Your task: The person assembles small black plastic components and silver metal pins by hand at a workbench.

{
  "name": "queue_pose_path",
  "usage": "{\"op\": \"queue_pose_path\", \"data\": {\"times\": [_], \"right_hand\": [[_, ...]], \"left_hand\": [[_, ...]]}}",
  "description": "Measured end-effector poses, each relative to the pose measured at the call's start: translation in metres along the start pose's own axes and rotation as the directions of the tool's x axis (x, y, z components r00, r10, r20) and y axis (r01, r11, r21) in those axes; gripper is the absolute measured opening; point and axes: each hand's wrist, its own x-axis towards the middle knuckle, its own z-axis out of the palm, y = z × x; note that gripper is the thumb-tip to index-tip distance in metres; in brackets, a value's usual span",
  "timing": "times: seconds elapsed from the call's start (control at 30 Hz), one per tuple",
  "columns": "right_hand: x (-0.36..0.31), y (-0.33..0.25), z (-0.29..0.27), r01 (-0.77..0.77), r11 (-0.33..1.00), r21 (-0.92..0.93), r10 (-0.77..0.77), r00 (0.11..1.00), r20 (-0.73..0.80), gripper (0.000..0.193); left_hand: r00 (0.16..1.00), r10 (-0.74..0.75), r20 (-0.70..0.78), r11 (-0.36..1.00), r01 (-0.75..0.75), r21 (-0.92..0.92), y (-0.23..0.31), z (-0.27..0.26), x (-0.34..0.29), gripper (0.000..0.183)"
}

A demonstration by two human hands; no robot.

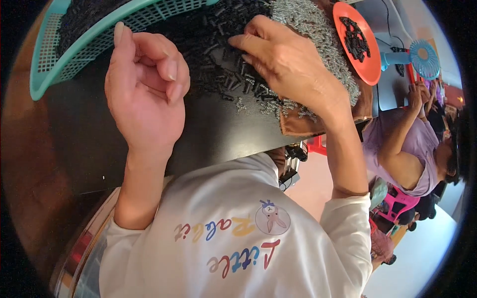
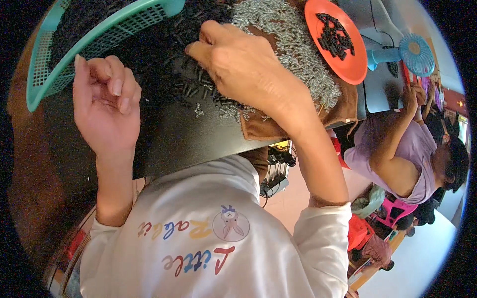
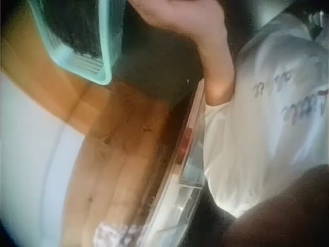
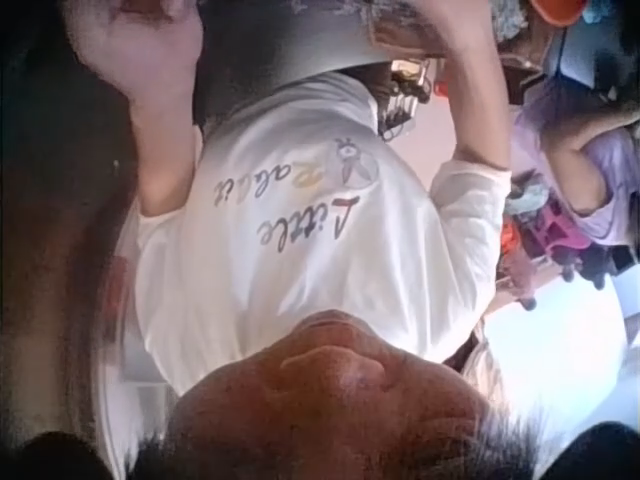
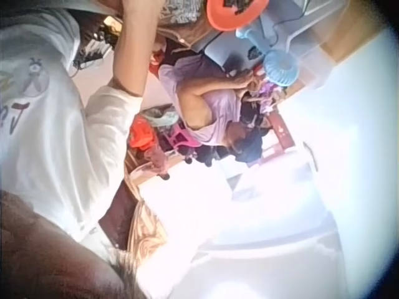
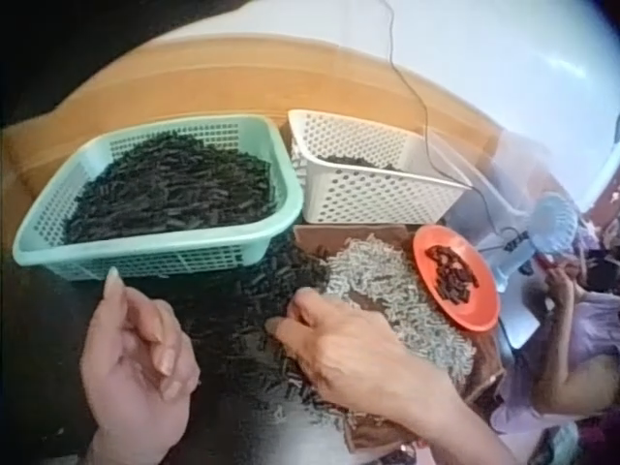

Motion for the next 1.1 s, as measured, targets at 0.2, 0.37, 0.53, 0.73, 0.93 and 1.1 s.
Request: {"op": "queue_pose_path", "data": {"times": [0.2, 0.37, 0.53, 0.73, 0.93, 1.1], "right_hand": [[0.010, 0.003, 0.003, 0.005, 0.988, -0.151, -0.017, 0.997, -0.076, 0.030], [0.013, -0.013, 0.004, -0.016, 0.999, -0.031, 0.012, 0.993, -0.114, 0.025], [0.031, -0.034, 0.011, 0.079, 0.993, 0.088, -0.078, 0.997, -0.012, 0.038], [0.034, -0.029, 0.006, 0.054, 0.996, 0.075, -0.052, 0.998, -0.018, 0.038], [0.061, -0.044, 0.020, 0.225, 0.971, -0.077, -0.227, 0.974, -0.018, 0.007], [0.069, -0.045, 0.024, 0.229, 0.959, -0.164, -0.230, 0.973, 0.012, 0.008]], "left_hand": [[0.999, 0.034, -0.031, 0.999, -0.035, -0.032, 0.012, -0.013, 0.000, 0.046], [0.998, 0.002, -0.070, 0.998, -0.007, -0.070, 0.008, -0.024, 0.002, 0.045], [0.995, 0.002, -0.097, 0.997, -0.009, -0.072, 0.011, -0.029, 0.002, 0.045], [0.998, 0.009, -0.055, 0.988, -0.017, -0.154, 0.018, -0.030, 0.002, 0.038], [0.998, 0.002, -0.056, 0.990, -0.010, -0.141, 0.016, -0.033, 0.001, 0.038], [0.999, 0.002, -0.048, 0.991, -0.008, -0.132, 0.014, -0.033, 0.003, 0.038]]}}
